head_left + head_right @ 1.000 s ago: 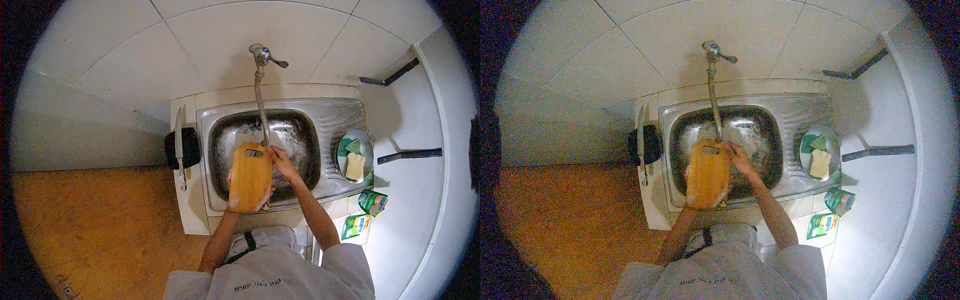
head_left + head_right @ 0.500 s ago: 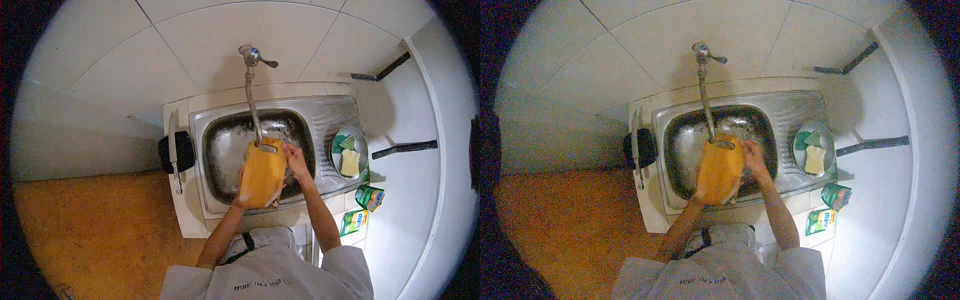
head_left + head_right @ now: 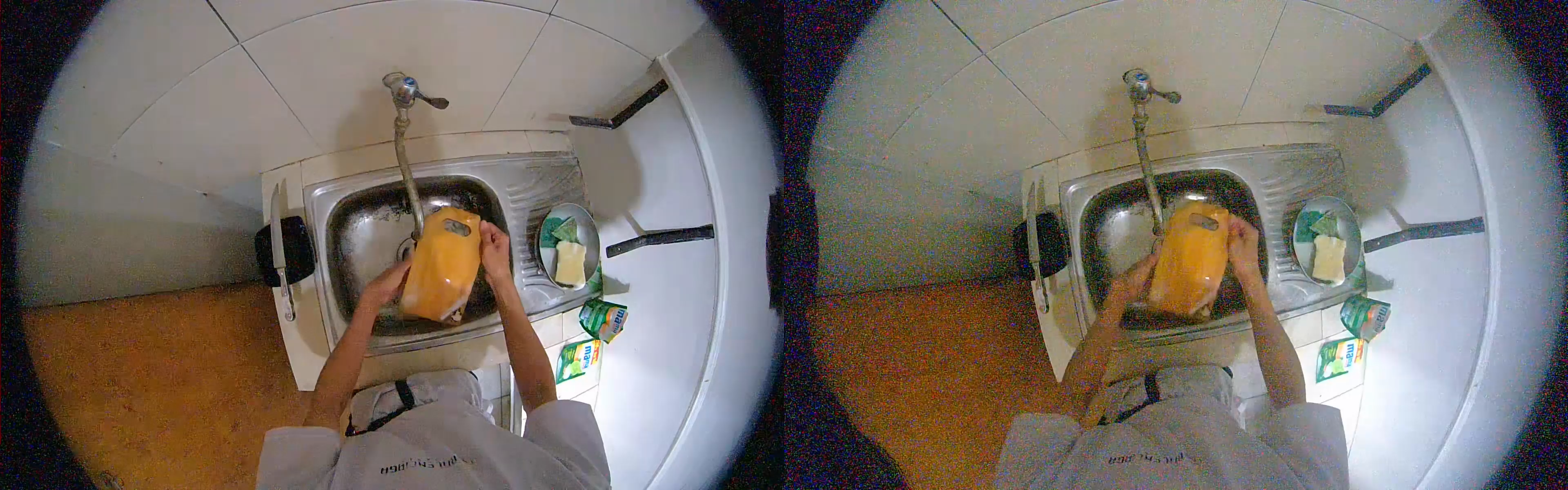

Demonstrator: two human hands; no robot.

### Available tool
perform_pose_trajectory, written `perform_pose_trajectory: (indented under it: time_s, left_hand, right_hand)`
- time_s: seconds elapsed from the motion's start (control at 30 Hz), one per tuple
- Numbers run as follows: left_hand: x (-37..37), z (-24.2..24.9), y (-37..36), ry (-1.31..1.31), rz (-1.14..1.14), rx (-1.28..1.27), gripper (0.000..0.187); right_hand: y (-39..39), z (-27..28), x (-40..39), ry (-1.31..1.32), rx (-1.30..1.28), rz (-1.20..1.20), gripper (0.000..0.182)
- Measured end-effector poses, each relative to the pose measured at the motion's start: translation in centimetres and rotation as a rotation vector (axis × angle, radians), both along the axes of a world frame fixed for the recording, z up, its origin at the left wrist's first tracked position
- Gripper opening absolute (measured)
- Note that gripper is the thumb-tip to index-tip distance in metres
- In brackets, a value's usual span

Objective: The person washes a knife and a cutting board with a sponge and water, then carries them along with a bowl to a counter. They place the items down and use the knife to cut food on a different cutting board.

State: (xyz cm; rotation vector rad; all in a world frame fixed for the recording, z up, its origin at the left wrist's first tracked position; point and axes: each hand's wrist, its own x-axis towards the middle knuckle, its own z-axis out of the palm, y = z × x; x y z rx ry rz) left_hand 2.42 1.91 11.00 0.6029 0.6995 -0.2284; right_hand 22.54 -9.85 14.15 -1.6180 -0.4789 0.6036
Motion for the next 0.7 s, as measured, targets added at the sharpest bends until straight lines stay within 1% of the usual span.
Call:
perform_pose_trajectory:
  time_s: [0.07,0.1,0.17,0.2,0.27,0.3,0.37,0.4,0.47,0.5,0.57,0.6,0.67,0.7]
  left_hand:
    - [1.7,1.5,1.0,-0.174,0.033,0.452,0.058]
    - [2.2,1.5,1.7,-0.173,0.033,0.452,0.058]
    - [3.1,1.5,2.9,-0.001,-0.172,1.065,0.044]
    - [3.7,1.7,3.1,-0.003,-0.172,1.065,0.044]
    - [5.5,2.0,2.8,-0.033,0.055,1.455,0.034]
    - [6.3,1.9,2.7,-0.033,0.05,1.452,0.034]
    - [7.6,1.6,2.7,0.111,0.181,1.441,0.033]
    - [8.0,2.2,3.0,0.11,0.18,1.44,0.033]
    - [8.7,4.8,3.6,0.067,0.067,1.548,0.036]
    - [8.8,5.5,3.8,0.067,0.066,1.548,0.036]
    - [9.0,6.6,3.9,0.039,0.078,1.446,0.037]
    - [9.0,5.4,3.9,0.04,0.076,1.446,0.037]
    - [8.7,2.1,4.1,-0.213,0.288,1.535,0.033]
    - [8.3,2.0,4.3,-0.209,0.288,1.537,0.033]
  right_hand:
    - [0.3,0.2,0.2,0.119,0.01,-0.071,0.03]
    - [0.3,0.2,0.4,0.12,0.011,-0.07,0.03]
    - [0.2,0.2,0.8,0.167,0.045,-0.117,0.03]
    - [0.1,0.2,1.0,0.165,0.045,-0.118,0.03]
    - [-0.2,0.2,1.4,0.209,-0.05,-0.143,0.03]
    - [0.0,-0.1,1.5,0.213,-0.053,-0.147,0.03]
    - [0.5,-0.9,1.6,0.053,0.021,-0.228,0.029]
    - [0.4,-0.8,1.7,0.052,0.019,-0.23,0.029]
    - [0.2,-0.6,1.7,0.146,0.021,-0.227,0.03]
    - [0.3,-0.9,1.8,0.147,0.02,-0.228,0.03]
    - [0.5,-1.7,1.9,0.075,0.065,-0.264,0.029]
    - [0.4,-1.8,2.0,0.076,0.065,-0.265,0.029]
    - [0.2,-1.9,2.2,0.16,0.019,-0.227,0.027]
    - [0.1,-2.2,2.2,0.163,0.019,-0.225,0.027]
